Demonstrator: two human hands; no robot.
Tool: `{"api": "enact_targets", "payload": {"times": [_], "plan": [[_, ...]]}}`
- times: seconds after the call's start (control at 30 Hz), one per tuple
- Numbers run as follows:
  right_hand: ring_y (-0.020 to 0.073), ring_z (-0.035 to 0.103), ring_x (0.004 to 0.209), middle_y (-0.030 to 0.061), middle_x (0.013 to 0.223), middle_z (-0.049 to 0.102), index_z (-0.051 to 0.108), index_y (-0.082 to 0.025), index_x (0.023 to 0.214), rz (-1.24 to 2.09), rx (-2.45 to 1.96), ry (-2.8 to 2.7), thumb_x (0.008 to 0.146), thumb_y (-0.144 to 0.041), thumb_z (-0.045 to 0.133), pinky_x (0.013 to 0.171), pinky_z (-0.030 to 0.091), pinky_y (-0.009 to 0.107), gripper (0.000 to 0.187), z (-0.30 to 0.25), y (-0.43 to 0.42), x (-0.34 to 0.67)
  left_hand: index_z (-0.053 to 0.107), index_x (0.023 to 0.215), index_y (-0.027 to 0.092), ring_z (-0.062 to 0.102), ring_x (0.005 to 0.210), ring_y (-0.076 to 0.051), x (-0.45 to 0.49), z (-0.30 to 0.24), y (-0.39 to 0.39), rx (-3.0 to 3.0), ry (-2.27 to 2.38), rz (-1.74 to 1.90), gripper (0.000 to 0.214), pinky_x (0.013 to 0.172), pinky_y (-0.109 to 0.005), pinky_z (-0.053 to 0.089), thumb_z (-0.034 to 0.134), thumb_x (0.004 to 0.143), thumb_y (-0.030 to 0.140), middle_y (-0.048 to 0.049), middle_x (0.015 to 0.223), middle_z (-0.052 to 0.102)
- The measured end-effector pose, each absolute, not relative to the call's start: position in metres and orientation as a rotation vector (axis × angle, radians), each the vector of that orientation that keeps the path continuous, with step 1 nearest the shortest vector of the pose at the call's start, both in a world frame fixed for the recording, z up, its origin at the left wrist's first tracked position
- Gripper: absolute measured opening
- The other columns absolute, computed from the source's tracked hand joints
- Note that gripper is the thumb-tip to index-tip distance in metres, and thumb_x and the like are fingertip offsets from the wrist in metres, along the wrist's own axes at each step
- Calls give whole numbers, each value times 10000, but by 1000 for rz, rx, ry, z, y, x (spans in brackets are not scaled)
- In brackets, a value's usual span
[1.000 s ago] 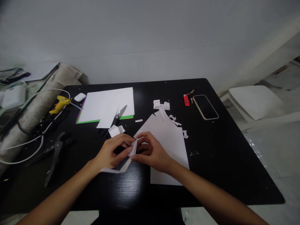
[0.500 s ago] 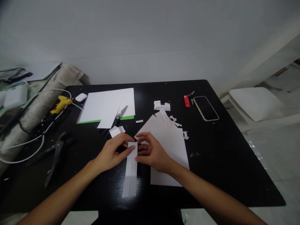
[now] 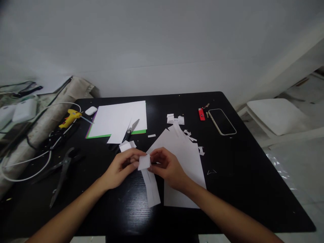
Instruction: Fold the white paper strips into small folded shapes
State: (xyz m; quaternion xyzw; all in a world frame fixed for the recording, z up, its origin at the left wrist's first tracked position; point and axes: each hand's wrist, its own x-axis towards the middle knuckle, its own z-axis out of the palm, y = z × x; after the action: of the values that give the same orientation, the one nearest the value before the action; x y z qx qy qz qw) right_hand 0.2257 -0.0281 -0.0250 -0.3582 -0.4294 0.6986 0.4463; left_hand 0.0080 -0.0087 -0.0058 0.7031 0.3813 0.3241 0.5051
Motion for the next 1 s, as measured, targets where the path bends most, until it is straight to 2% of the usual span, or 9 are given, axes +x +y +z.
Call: {"api": "enact_targets", "payload": {"times": [0.23, 0.33, 0.43, 0.5, 0.57, 0.67, 0.8, 1.0], "plan": [[153, 623, 863, -6, 891, 627, 612, -225, 918, 1670, -925, -1035, 715, -258, 889, 774, 541, 292, 345, -26, -27, 226, 634, 1278, 186, 649, 851, -183, 4, -5, -7, 1843, 767, 779, 441, 744, -305, 551, 730, 862, 295, -109, 1083, 671], [155, 620, 850, -5, 880, 625, 607, -223, 903, 1671, -958, -1037, 707, -276, 896, 768, 540, 293, 353, -24, -27, 226, 670, 1218, 183, 645, 794, -169, 6, -9, -8, 1834, 864, 797, 345, 723, -295, 540, 701, 896, 304, -77, 958, 692], [153, 622, 830, -4, 872, 630, 604, -219, 893, 1690, -952, -1046, 705, -285, 899, 764, 546, 299, 356, -21, -27, 226, 703, 1019, 162, 620, 649, -139, 9, -11, -9, 1733, 1022, 812, 175, 637, -260, 505, 611, 964, 300, -19, 720, 665], [148, 628, 824, -5, 882, 636, 605, -217, 897, 1711, -922, -1061, 701, -271, 902, 769, 551, 301, 359, -19, -29, 225, 671, 849, 155, 608, 592, -128, 12, -11, -9, 1645, 1063, 841, 210, 601, -246, 488, 609, 967, 316, -5, 647, 653], [149, 641, 838, -3, 910, 646, 610, -218, 916, 1734, -900, -1099, 701, -249, 902, 793, 555, 310, 364, -17, -31, 226, 628, 778, 160, 616, 579, -127, 15, -10, -8, 1546, 1076, 893, 253, 596, -244, 492, 625, 958, 337, -2, 625, 655], [154, 658, 833, 1, 928, 668, 618, -225, 961, 1740, -910, -1194, 716, -253, 892, 795, 559, 324, 368, -17, -34, 226, 582, 906, 183, 626, 554, -127, 17, -8, -7, 1358, 1063, 1008, 195, 590, -247, 511, 667, 931, 356, 35, 611, 637], [157, 658, 785, 2, 887, 686, 648, -229, 969, 1663, -983, -1281, 749, -295, 865, 752, 558, 319, 316, -21, -35, 227, 426, 959, 233, 630, 520, -118, 18, -9, -6, 1209, 1033, 1134, 299, 570, -230, 500, 708, 908, 317, 76, 610, 637], [172, 671, 779, -12, 837, 703, 605, -246, 985, 1470, -1071, -1291, 744, -272, 868, 792, 549, 337, 358, -25, -33, 227, 505, 1011, 202, 640, 608, -104, 17, -12, -11, 1277, 952, 1040, 197, 622, -224, 493, 669, 940, 284, 47, 677, 625]]}}
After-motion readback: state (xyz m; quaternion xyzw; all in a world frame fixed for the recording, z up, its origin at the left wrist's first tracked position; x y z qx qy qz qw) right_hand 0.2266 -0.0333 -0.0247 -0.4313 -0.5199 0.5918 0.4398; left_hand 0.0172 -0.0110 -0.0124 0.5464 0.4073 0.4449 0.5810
